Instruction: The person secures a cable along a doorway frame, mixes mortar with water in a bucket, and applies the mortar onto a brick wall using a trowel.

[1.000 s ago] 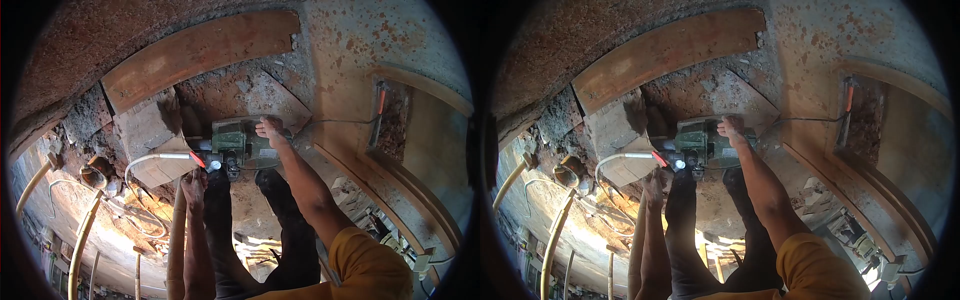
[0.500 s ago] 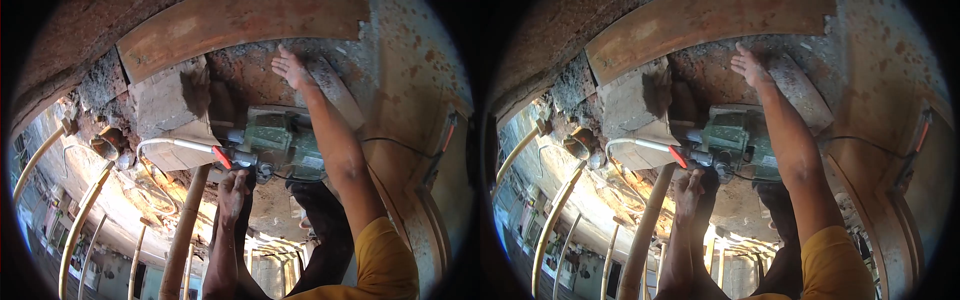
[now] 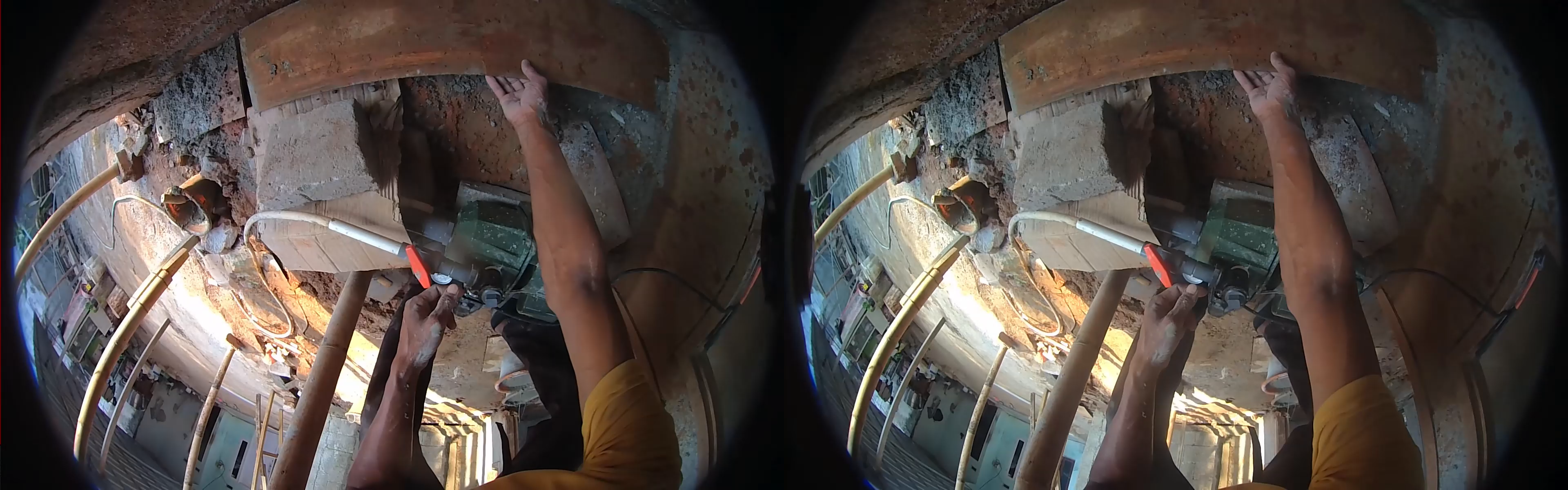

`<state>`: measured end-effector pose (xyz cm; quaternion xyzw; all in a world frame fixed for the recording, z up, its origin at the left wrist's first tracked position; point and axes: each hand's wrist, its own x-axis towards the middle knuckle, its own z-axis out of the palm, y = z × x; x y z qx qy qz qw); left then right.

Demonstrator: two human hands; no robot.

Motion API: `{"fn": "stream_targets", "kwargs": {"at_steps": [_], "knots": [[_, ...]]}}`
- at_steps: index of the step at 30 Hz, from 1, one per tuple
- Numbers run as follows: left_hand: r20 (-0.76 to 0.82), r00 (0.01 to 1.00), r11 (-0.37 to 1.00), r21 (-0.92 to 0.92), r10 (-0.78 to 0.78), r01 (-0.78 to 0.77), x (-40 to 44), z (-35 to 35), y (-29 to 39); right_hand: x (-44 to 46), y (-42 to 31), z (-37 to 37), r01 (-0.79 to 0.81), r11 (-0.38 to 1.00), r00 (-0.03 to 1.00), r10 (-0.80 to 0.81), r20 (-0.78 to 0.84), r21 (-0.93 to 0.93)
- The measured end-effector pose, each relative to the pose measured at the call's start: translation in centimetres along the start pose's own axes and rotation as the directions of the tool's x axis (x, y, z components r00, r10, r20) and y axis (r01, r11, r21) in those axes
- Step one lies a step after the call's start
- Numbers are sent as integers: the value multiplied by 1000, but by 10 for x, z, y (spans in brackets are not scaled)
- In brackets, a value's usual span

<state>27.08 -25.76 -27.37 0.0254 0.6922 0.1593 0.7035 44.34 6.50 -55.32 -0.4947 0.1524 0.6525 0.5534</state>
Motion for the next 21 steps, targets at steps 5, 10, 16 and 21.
{"fn": "stream_targets", "kwargs": {"at_steps": [5, 10, 16, 21], "knots": [[17, 999, 999, -36, 34, -34, 8, 0, 1, 4, -14, 7, 10, 989, 980, 19, 197, -147], [11, 1000, 1000, 25, -6, 6, -2, 13, 22, -22, -29, 23, 100, 990, 957, -68, 281, -100], [-29, 1000, 992, 123, 0, 3, -6, 24, 31, -64, -40, 43, 162, 985, 965, -144, 220, -63], [-28, 999, 993, 115, 24, -20, -5, 20, 26, -23, -47, 22, 162, 985, 934, -172, 314, 56]]}}
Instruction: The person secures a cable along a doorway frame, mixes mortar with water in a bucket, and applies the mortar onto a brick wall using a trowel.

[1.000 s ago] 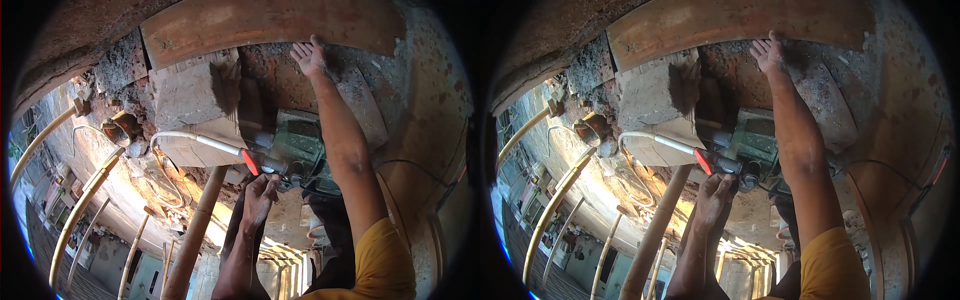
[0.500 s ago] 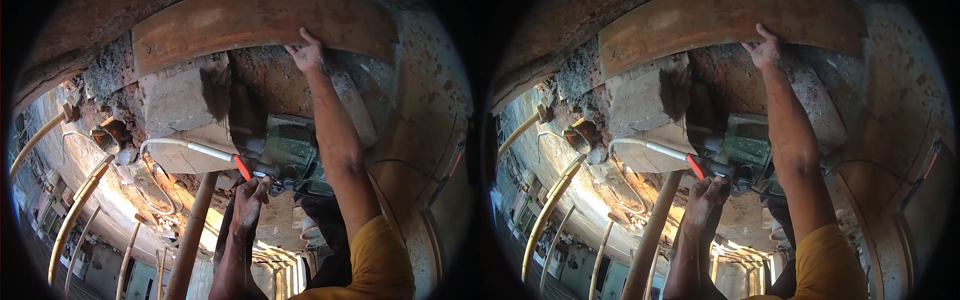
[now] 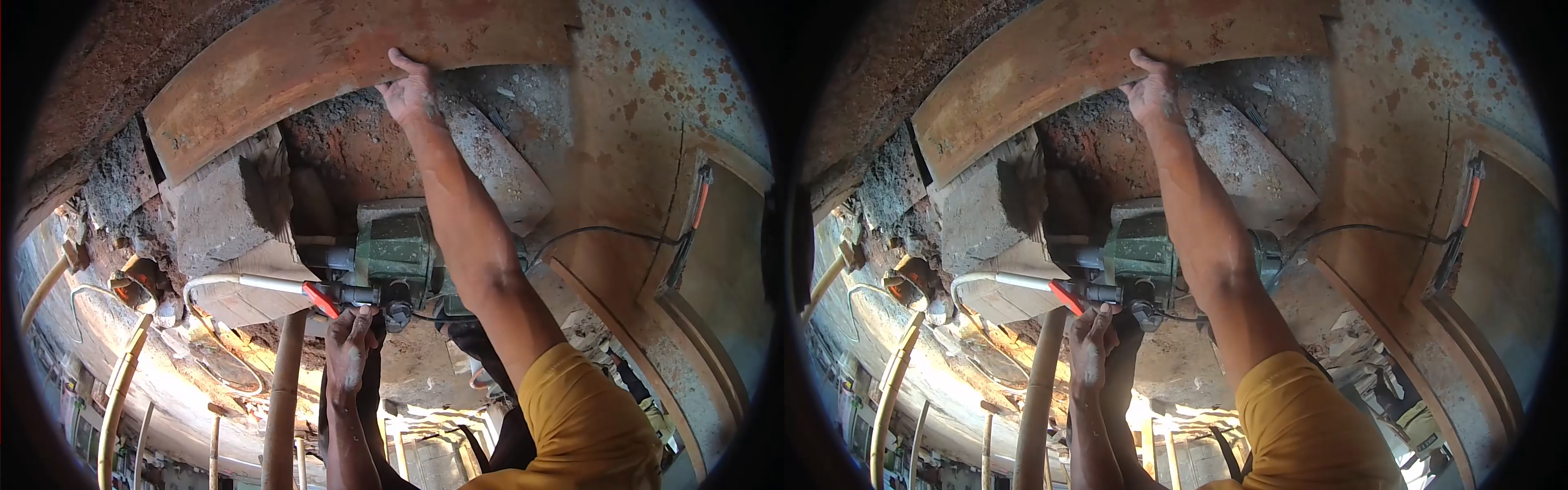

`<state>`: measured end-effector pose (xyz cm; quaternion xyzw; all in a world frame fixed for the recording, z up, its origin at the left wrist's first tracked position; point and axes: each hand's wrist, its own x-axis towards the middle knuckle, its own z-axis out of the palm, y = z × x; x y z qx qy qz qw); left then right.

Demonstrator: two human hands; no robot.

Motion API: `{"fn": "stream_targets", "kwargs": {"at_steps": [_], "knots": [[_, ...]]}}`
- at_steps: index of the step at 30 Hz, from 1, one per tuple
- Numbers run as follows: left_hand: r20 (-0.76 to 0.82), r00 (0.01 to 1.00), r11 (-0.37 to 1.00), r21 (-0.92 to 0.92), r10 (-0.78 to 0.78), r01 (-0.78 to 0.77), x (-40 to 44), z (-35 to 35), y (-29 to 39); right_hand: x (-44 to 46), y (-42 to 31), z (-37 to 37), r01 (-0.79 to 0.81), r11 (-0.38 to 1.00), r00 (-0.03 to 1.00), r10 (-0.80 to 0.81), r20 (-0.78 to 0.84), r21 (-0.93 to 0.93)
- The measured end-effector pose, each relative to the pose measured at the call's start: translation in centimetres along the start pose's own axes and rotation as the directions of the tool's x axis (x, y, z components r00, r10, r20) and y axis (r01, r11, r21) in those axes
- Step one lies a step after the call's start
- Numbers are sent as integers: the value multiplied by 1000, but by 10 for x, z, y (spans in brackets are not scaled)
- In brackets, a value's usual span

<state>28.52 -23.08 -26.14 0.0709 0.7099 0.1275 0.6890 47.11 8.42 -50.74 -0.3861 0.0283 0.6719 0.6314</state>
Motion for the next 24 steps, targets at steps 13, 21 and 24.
{"fn": "stream_targets", "kwargs": {"at_steps": [13, 21, 24], "knots": [[15, 1000, 1000, -4, 12, -12, 4, -5, 19, -6, -34, 12, -22, 1000, 1000, 22, -2, 18], [21, 999, 999, -42, 29, -29, 9, -8, 23, 35, -4, -9, -32, 992, 997, 42, -72, 123], [27, 1000, 1000, -14, 9, -8, 9, -14, 33, 39, 5, -14, -89, 990, 989, 101, -110, 107]]}}
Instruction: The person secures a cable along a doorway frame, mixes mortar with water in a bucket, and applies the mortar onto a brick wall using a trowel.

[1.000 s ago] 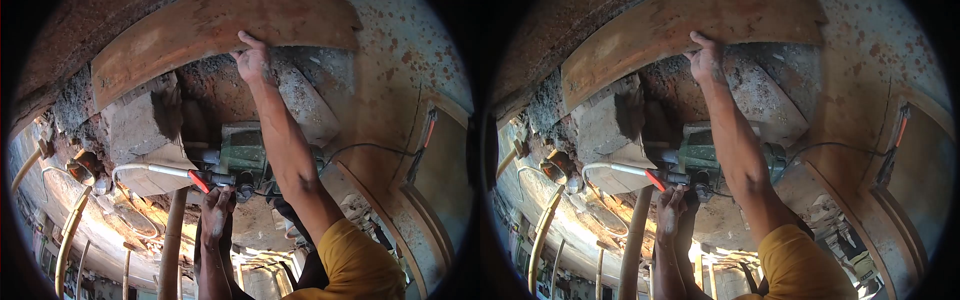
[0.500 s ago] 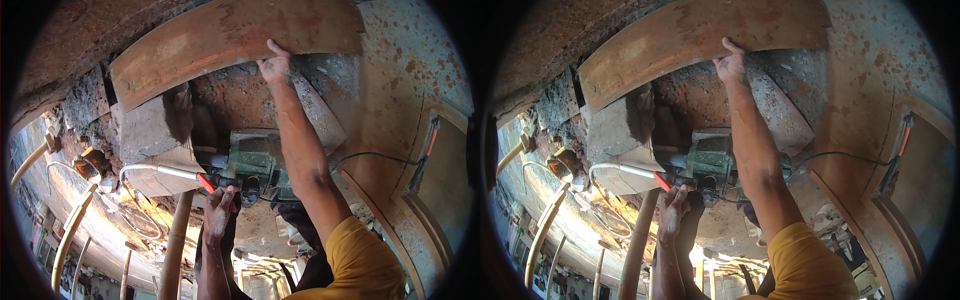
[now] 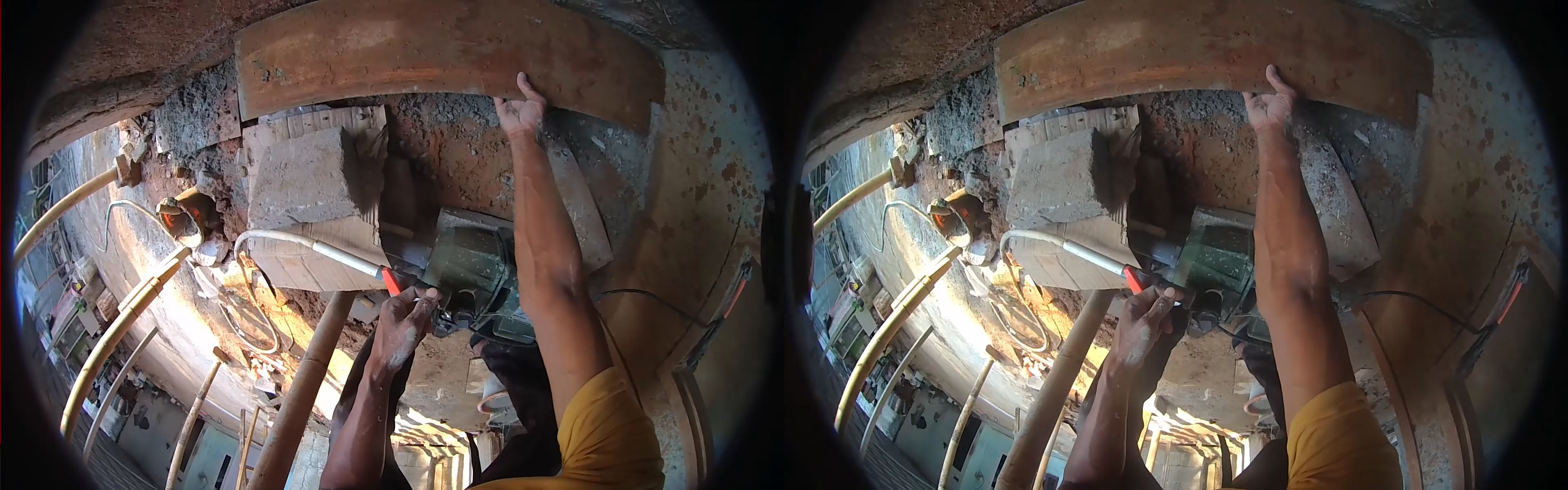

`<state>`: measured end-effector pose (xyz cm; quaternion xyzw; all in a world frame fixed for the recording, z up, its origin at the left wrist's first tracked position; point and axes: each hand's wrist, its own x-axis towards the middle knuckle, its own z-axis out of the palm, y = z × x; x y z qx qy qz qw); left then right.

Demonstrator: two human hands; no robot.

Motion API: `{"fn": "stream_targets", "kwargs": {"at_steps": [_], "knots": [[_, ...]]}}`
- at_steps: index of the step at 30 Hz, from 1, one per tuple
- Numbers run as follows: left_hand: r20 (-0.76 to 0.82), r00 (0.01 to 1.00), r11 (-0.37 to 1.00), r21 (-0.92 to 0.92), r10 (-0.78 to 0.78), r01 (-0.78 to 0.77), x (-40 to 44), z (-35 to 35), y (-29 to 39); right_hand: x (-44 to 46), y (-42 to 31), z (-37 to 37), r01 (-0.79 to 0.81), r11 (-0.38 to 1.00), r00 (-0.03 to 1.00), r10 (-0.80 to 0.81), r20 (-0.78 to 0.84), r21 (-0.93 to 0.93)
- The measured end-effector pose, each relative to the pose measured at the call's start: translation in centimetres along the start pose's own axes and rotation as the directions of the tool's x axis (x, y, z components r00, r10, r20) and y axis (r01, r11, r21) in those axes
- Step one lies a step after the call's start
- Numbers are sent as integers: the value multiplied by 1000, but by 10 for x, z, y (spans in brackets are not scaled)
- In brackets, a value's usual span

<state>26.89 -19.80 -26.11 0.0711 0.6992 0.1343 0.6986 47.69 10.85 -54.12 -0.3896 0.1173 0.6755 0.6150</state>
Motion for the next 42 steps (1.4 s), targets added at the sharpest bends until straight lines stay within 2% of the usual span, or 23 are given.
{"fn": "stream_targets", "kwargs": {"at_steps": [2, 6, 8, 12, 16, 17, 20, 23, 26, 27, 30, 38, 42], "knots": [[-15, 1000, 999, -33, 13, -13, -1, 1, 5, -10, -1, -9, -37, 997, 987, 24, 161, 74], [-15, 1000, 999, -30, 23, -23, 0, 0, 7, -14, 5, -28, 29, 999, 997, -30, 75, 20], [-31, 999, 1000, -23, 16, -17, 0, -3, 7, -4, 10, -52, 3, 1000, 998, -4, 66, 15], [-28, 997, 997, -31, 76, -77, 6, -3, -2, -7, 14, -49, 42, 999, 998, -43, 54, 20], [-8, 998, 997, -39, 63, -63, 6, 0, 7, 6, 19, -54, 20, 999, 997, -24, 79, 47], [-10, 998, 997, -45, 68, -68, 8, 1, 6, 3, 21, -48, 48, 999, 999, -48, -13, 26], [-17, 997, 997, -15, 81, -81, 10, 5, 8, -8, 22, -38, 52, 998, 994, -56, 91, 45], [-31, 997, 997, 50, 64, -63, 1, 14, 23, -3, 35, -29, -29, 997, 999, 27, 44, 66], [-33, 996, 996, 42, 78, -77, 8, 12, 15, 15, 54, -42, -72, 997, 993, 74, -92, 29], [-25, 996, 995, 42, 89, -88, 10, 14, 18, 16, 61, -40, -17, 998, 998, 20, -59, 55], [-25, 996, 995, 46, 91, -89, 6, 13, 20, 21, 54, -41, -48, 998, 982, 42, -185, -30], [-27, 998, 998, -25, 62, -63, 7, 7, 5, 40, 47, -56, -59, 990, 997, 52, -55, -126], [-8, 999, 999, -33, 41, -41, 2, 3, 4, 43, 37, -64, -191, 863, 980, 140, -142, -468]]}}
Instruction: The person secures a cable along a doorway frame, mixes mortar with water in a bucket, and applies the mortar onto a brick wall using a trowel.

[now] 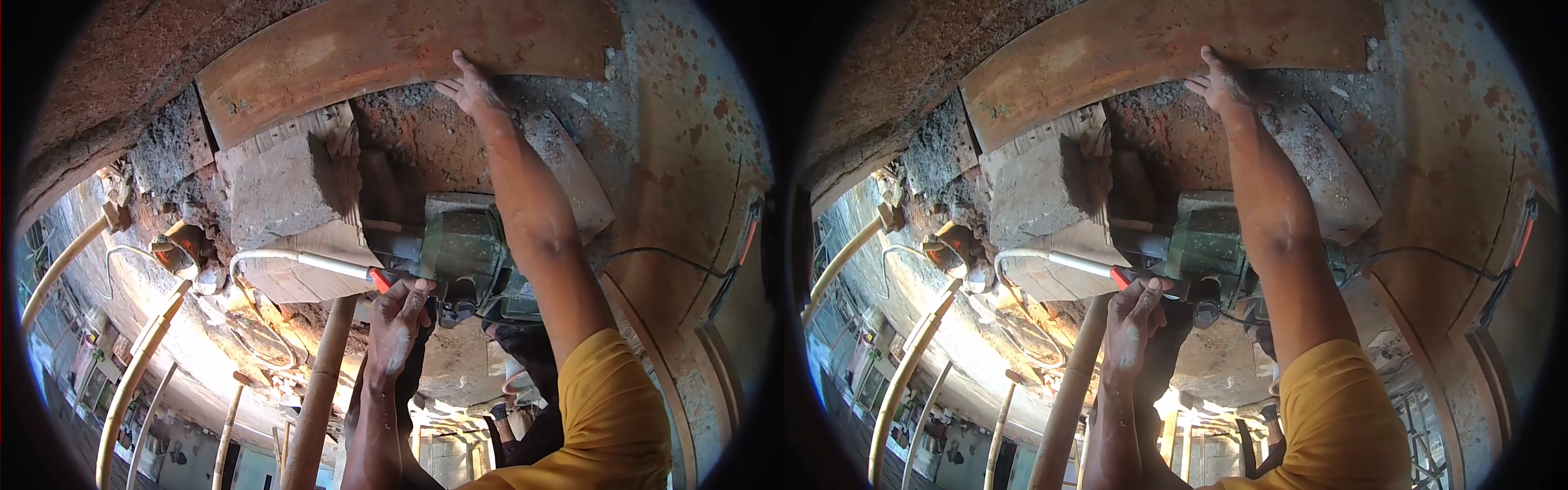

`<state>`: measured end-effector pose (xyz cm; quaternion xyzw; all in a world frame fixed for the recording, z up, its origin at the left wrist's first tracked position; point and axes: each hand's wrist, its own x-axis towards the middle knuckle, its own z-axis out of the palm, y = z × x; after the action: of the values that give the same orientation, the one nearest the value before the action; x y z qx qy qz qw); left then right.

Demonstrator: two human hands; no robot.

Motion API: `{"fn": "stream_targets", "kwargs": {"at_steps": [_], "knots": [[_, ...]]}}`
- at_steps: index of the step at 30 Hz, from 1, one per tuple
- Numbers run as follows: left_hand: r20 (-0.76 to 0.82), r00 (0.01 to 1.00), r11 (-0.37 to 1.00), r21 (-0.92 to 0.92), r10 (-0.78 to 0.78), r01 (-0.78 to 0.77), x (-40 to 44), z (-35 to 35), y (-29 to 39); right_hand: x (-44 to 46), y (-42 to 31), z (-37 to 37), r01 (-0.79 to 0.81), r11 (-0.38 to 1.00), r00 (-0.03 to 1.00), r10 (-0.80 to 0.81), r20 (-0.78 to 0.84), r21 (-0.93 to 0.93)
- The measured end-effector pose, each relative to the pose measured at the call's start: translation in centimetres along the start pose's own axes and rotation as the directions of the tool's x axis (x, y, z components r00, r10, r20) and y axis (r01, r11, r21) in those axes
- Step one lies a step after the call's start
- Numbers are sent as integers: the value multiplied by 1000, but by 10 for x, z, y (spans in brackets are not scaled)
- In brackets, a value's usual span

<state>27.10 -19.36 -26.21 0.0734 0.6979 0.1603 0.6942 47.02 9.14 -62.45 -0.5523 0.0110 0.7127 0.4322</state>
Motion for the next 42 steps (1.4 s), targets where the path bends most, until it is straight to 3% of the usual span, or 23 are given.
{"fn": "stream_targets", "kwargs": {"at_steps": [2, 8, 11, 14, 16, 18, 20, 21, 22, 24, 25, 27, 28, 30, 31, 32, 38, 42], "knots": [[-6, 1000, 1000, 11, -6, 6, -2, -2, 1, -14, -12, 3, -90, 966, 996, 88, -18, -241], [-8, 1000, 999, 29, -18, 19, -5, -1, -14, -74, -27, 15, -153, 920, 980, 94, -176, -360], [-39, 999, 999, 47, 7, -5, -11, 7, -29, -115, -29, -18, 13, 888, 994, -62, -91, -460], [42, 997, 997, 27, -67, 66, -11, 7, -46, -213, -68, -18, 22, 842, 970, -148, -192, -540], [35, 999, 994, 103, -35, 32, -18, 12, -57, -281, -83, -31, 85, 817, 937, -261, -234, -571], [104, 994, 995, 90, -42, 32, -21, 13, -90, -351, -95, -47, 181, 797, 913, -355, -204, -576], [130, 991, 989, 132, 44, -61, -36, 23, -135, -420, -96, -69, 324, 701, 872, -482, -88, -635], [159, 983, 981, 155, 95, -120, -43, 27, -157, -452, -94, -80, 265, 700, 881, -455, -127, -663], [218, 953, 977, -80, 210, -197, -54, 31, -187, -483, -94, -95, 196, 689, 884, -432, -178, -698], [258, 854, 796, -549, 453, -256, -86, 53, -238, -532, -96, -120, 80, 740, 927, -301, -223, -668], [272, 845, 845, -425, 460, -323, -109, 57, -238, -572, -96, -137, -13, 758, 940, -213, -267, -652], [206, 955, 972, -149, 212, -184, -155, 71, -232, -629, -97, -163, -54, 754, 926, -207, -315, -654], [136, 958, 964, -113, 254, -240, -168, 80, -239, -644, -97, -167, -48, 760, 927, -207, -312, -648], [18, 999, 999, 31, 32, -33, -201, 98, -217, -675, -105, -176, -51, 765, 935, -188, -299, -642], [-17, 993, 991, -49, 121, -121, -212, 103, -231, -685, -107, -177, -61, 768, 942, -167, -292, -637], [-45, 996, 997, 20, 74, -74, -228, 109, -219, -699, -109, -176, -89, 748, 952, -131, -278, -657], [-142, 988, 989, -127, 53, -71, -275, 125, -232, -704, -124, -196, -180, 585, 982, 67, -175, -790], [-180, 983, 988, -135, 49, -74, -290, 111, -249, -719, -107, -236, -312, 531, 948, 123, -292, -788]]}}
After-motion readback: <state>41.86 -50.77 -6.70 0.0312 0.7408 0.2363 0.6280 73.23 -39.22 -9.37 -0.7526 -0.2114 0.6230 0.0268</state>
